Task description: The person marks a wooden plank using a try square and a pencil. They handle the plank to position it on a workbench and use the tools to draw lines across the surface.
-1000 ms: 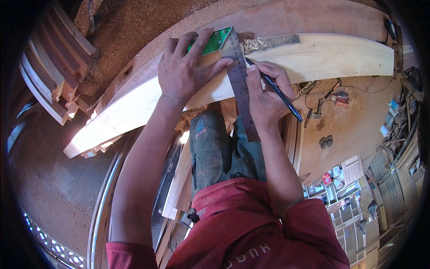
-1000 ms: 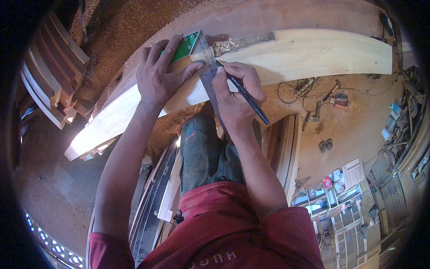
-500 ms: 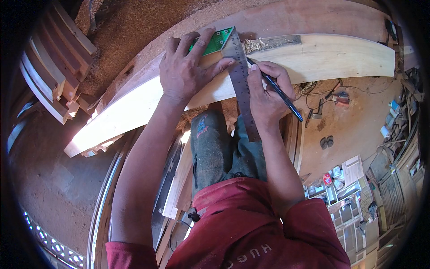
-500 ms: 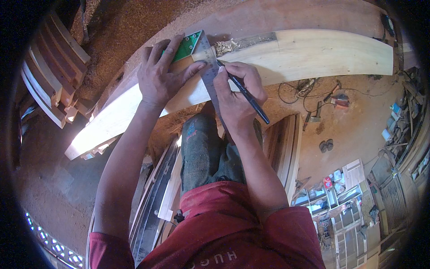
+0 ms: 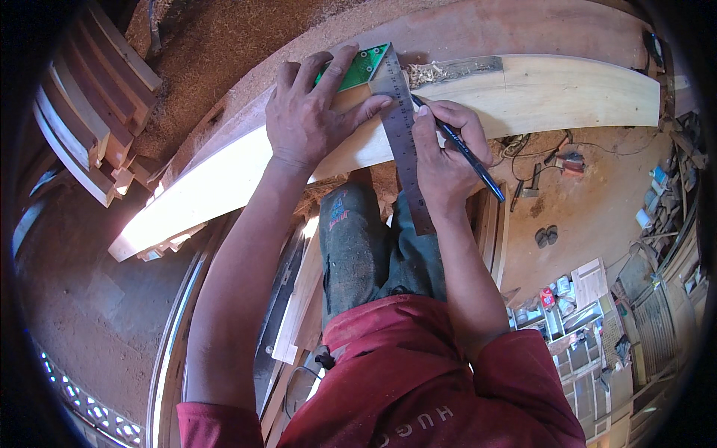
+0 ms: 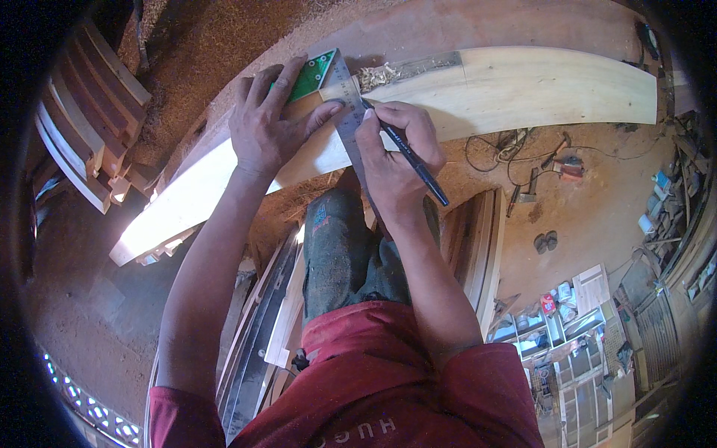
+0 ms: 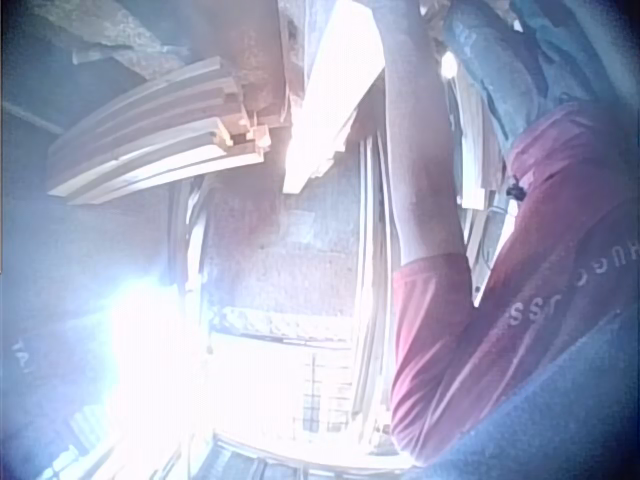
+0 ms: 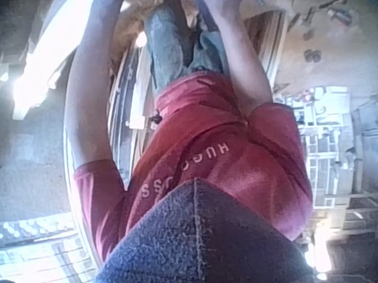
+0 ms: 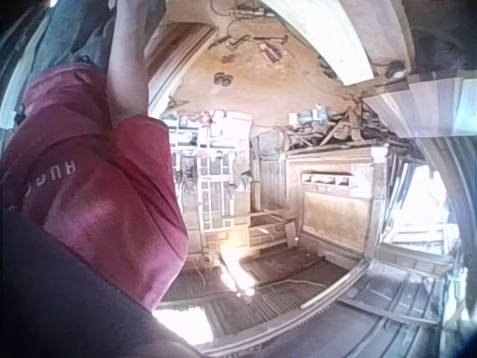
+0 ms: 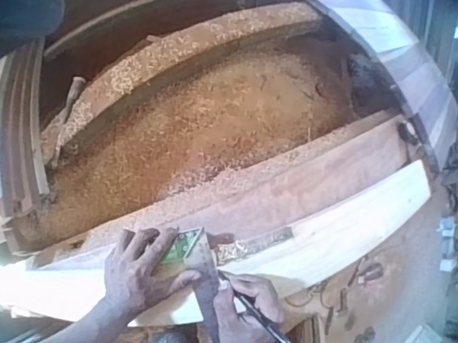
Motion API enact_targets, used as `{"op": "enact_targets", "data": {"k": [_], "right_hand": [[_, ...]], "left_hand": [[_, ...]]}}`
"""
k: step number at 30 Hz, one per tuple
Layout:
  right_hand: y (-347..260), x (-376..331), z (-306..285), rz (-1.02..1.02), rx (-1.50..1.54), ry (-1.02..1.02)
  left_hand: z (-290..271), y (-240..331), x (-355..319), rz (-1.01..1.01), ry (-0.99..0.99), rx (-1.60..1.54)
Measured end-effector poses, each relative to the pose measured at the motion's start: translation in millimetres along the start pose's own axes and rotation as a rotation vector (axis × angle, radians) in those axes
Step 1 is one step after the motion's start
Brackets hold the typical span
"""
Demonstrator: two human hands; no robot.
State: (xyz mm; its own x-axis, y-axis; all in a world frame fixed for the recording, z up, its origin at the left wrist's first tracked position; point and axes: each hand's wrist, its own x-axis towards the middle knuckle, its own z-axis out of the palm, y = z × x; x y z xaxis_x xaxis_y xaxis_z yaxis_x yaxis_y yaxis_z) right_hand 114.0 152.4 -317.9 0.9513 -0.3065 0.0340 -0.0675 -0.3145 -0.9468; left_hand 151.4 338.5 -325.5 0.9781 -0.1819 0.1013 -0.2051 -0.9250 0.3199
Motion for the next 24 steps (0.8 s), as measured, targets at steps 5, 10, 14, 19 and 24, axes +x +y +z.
{"op": "enact_targets", "data": {"k": [5,10,14,19,24], "right_hand": [[1.2,-0.1,0.2,-0.015,0.0,-0.004],[-0.6,0.1,-0.5,-0.019,-0.014,-0.011],[2.0,-1.0,0.5,-0.03,-0.017,0.007],[0.5,0.2,-0.5,-0.024,-0.02,-0.001],[2.9,-1.7,0.6,-0.008,-0.001,0.015]], "left_hand": [[-0.1,0.6,0.3,0.0,0.001,0.004],[-0.2,0.3,0.3,-0.005,0.004,-0.006],[0.0,0.3,0.4,-0.001,0.01,0.002],[-0.4,0.8,0.9,0.002,0.01,-0.001],[-0.2,1.5,1.3,-0.007,0.015,-0.002]]}}
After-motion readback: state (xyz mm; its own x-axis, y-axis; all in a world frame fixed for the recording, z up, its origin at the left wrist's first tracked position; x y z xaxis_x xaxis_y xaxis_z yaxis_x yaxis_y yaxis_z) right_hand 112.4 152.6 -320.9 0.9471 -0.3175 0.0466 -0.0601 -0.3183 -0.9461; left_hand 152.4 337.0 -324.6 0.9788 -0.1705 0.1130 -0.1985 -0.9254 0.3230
